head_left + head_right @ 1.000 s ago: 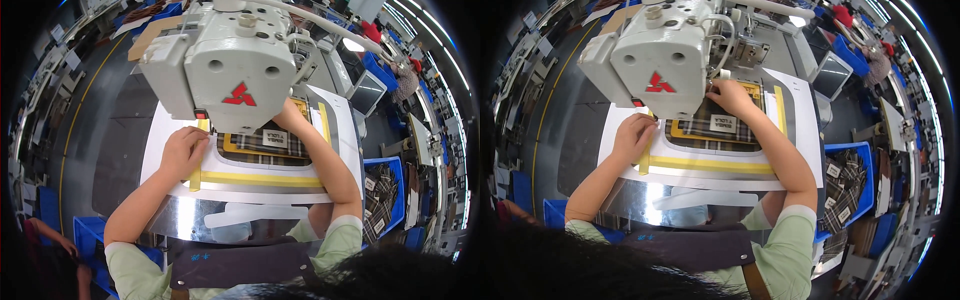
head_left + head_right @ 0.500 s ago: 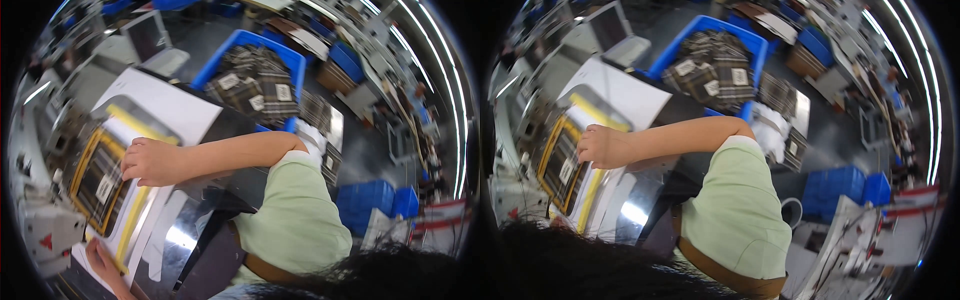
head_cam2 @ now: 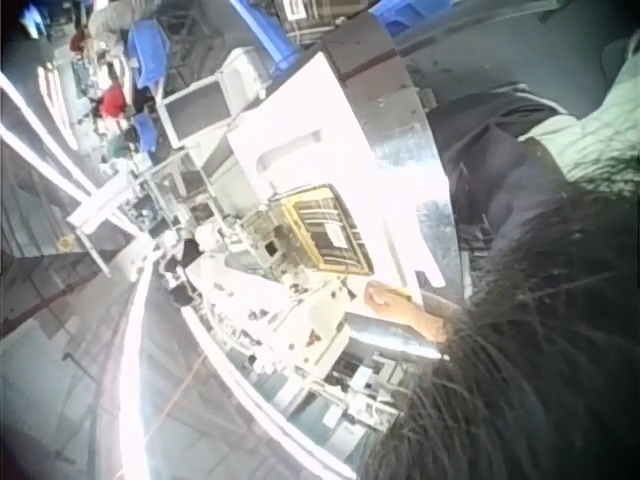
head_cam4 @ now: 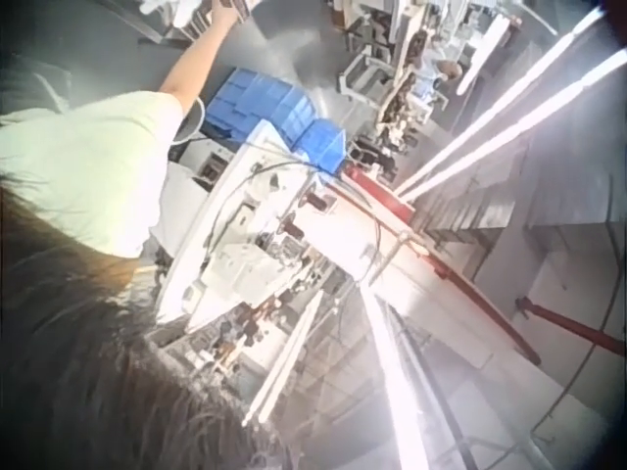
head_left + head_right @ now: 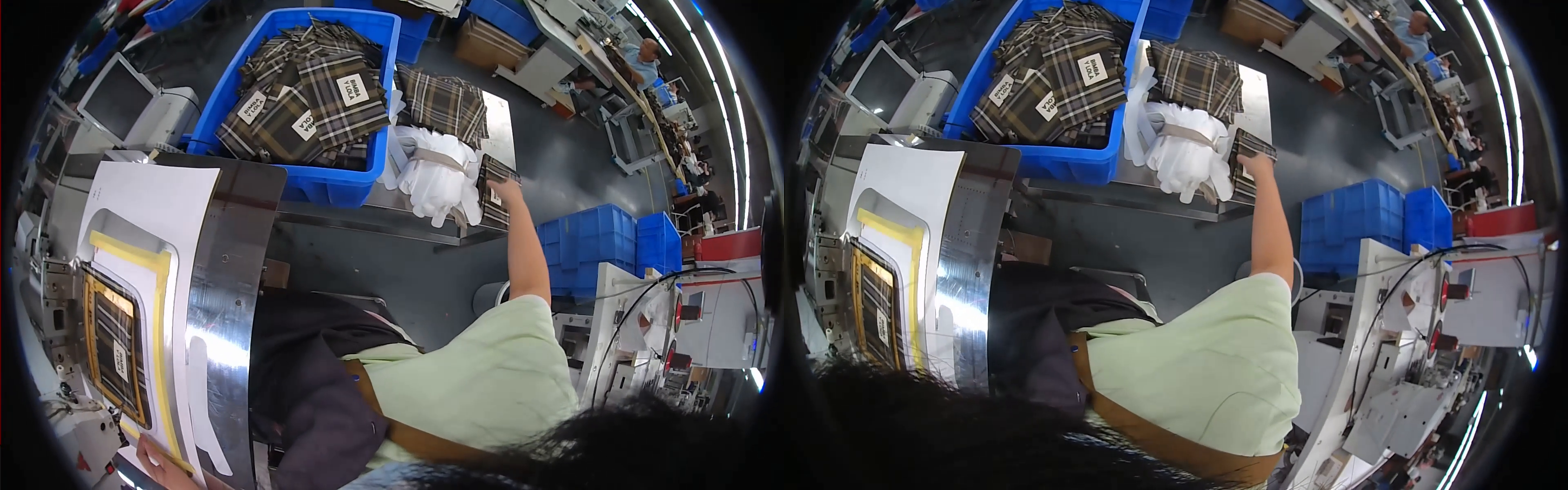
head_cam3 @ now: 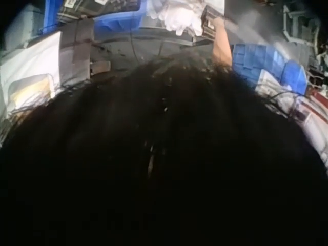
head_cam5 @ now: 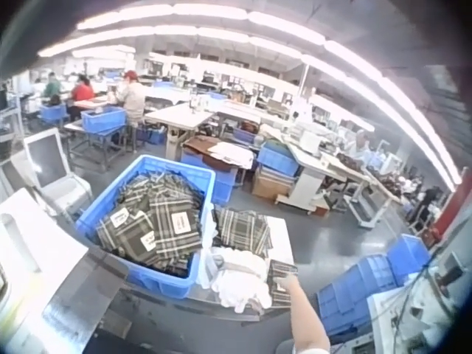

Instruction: Using an industrial sewing machine to stitch fabric pieces for a bag.

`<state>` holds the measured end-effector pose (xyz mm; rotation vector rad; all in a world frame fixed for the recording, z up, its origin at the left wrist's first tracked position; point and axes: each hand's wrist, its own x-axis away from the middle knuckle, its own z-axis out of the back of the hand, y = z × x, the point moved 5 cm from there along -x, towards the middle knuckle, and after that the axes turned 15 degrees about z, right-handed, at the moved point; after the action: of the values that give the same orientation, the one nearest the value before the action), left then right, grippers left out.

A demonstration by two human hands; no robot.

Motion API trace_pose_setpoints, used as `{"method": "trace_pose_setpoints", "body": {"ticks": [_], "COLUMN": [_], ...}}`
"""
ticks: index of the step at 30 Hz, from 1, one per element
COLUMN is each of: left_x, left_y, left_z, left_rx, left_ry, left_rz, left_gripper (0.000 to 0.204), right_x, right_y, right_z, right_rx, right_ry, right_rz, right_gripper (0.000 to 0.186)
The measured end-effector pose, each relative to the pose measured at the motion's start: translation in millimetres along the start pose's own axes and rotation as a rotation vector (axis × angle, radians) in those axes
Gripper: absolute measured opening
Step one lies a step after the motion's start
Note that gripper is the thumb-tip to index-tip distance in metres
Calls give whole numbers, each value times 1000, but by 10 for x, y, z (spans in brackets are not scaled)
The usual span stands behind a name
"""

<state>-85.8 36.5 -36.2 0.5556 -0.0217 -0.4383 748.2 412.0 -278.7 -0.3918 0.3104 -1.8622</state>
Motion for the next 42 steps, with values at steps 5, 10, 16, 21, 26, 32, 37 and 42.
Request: {"method": "trace_pose_setpoints", "body": {"ticks": [5, 10, 16, 21, 26, 32, 37, 42], "left_x": [-469, -475, -130, -197, 389, 1712, 1598, 1867], "left_y": [-689, -954, -355, -178, 152, 820, 370, -467], "left_z": [-138, -161, -28, -147, 345, 470, 520, 841], "left_rx": [51, 224, -64, 67, 110, 199, 75, 230], "left_ry": [41, -17, 235, 258, 479, 551, 584, 799], "left_rz": [34, -101, -138, -288, -536, -922, -306, -9], "left_gripper": [26, 28, 15, 15, 8, 38, 66, 65], "right_x": [262, -68, 102, -1383, 728, 3716, 5495, 6595], "right_y": [-362, -517, -689, -435, -4032, -5692, -6271, -6110], "right_z": [-410, -494, -154, 874, 801, 19, -159, -288], "right_rx": [159, 340, -79, -198, -349, -1153, -1149, -1047], "right_ry": [41, 103, 425, 1074, 700, -1136, -1834, -2151], "right_rz": [-367, -143, 10, 224, 1386, 1565, 941, 714], "right_gripper": [89, 28, 23, 37, 38, 40, 28, 30]}}
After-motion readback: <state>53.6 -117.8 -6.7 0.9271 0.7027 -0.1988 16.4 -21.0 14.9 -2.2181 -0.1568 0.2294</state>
